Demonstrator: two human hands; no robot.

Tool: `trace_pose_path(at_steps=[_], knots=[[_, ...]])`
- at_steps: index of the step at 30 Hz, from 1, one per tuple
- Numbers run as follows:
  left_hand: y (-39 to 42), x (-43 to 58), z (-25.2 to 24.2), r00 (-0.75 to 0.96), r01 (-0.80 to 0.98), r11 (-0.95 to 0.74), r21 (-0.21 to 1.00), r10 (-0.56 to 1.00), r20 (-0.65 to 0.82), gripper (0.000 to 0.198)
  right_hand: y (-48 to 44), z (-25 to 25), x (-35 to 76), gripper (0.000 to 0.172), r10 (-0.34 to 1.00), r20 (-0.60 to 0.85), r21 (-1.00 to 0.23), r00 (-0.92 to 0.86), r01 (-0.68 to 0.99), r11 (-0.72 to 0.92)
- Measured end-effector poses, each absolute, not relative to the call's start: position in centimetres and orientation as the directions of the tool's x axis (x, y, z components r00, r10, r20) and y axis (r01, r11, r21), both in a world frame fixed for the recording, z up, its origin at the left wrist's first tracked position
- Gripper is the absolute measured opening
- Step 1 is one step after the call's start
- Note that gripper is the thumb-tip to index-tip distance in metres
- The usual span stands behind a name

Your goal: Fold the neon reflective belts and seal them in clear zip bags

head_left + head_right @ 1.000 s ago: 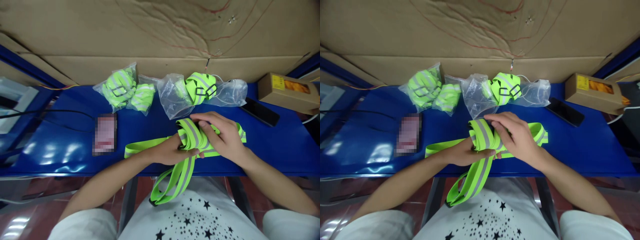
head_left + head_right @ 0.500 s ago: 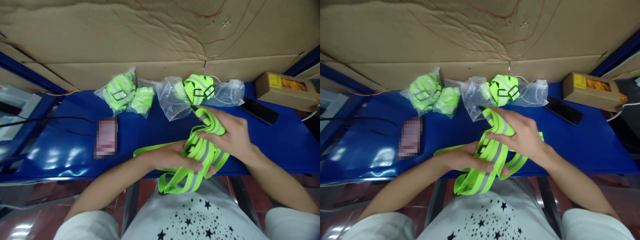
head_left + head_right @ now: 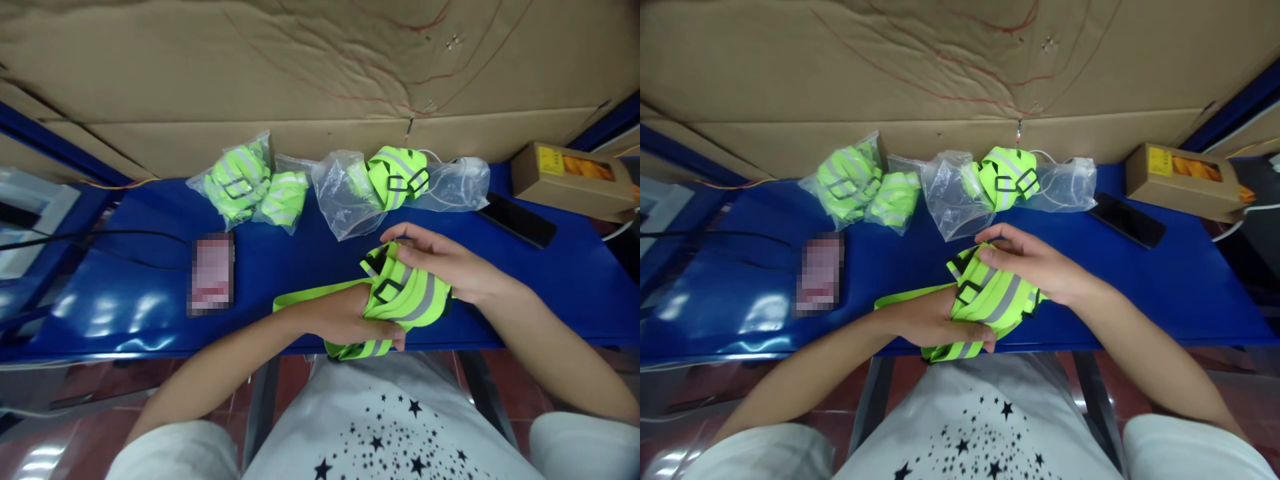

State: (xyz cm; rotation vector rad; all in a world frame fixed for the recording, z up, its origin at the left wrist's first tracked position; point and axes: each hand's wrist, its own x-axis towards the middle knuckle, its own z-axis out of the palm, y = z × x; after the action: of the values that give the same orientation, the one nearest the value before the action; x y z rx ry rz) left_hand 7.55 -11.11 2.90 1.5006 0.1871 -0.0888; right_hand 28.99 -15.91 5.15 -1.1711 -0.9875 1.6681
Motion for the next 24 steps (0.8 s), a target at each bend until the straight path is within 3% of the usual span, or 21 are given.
trace_pose_path(at_steps=[4, 8, 17, 19, 21, 24], knots=[[-10.8, 7.8, 1.9, 0.978, 0.108, 0.123, 0.987, 0.165, -0.127, 0.031, -16.2, 5.0, 28.4, 0.036, 0.975, -0.068, -0.990, -0.209, 0.135, -0.040], [-10.6, 7.7, 1.6, 0.962, 0.130, 0.216, 0.968, 0.210, -0.176, 0.035, -16.9, 4.9, 28.2, 0.038, 0.956, 0.216, -0.845, -0.199, 0.451, 0.286], [-11.0, 8.0, 2.6, 0.902, 0.096, 0.142, 0.985, 0.405, -0.146, 0.029, -17.6, 4.7, 28.3, 0.101, 0.887, 0.319, -0.587, -0.335, 0.664, 0.462], [-10.8, 8.2, 2.4, 0.875, 0.099, 0.129, 0.987, 0.462, -0.148, 0.027, -17.6, 4.7, 28.1, 0.098, 0.885, 0.299, -0.557, -0.356, 0.688, 0.465], [-10.8, 8.4, 2.2, 0.861, 0.110, 0.129, 0.985, 0.484, -0.160, 0.024, -17.5, 4.6, 27.9, 0.082, 0.882, 0.295, -0.570, -0.369, 0.673, 0.472], [-11.0, 8.5, 2.2, 0.865, 0.128, 0.249, 0.960, 0.445, -0.230, 0.030, -17.1, 4.6, 28.1, 0.057, 0.904, 0.323, -0.696, -0.280, 0.577, 0.427]])
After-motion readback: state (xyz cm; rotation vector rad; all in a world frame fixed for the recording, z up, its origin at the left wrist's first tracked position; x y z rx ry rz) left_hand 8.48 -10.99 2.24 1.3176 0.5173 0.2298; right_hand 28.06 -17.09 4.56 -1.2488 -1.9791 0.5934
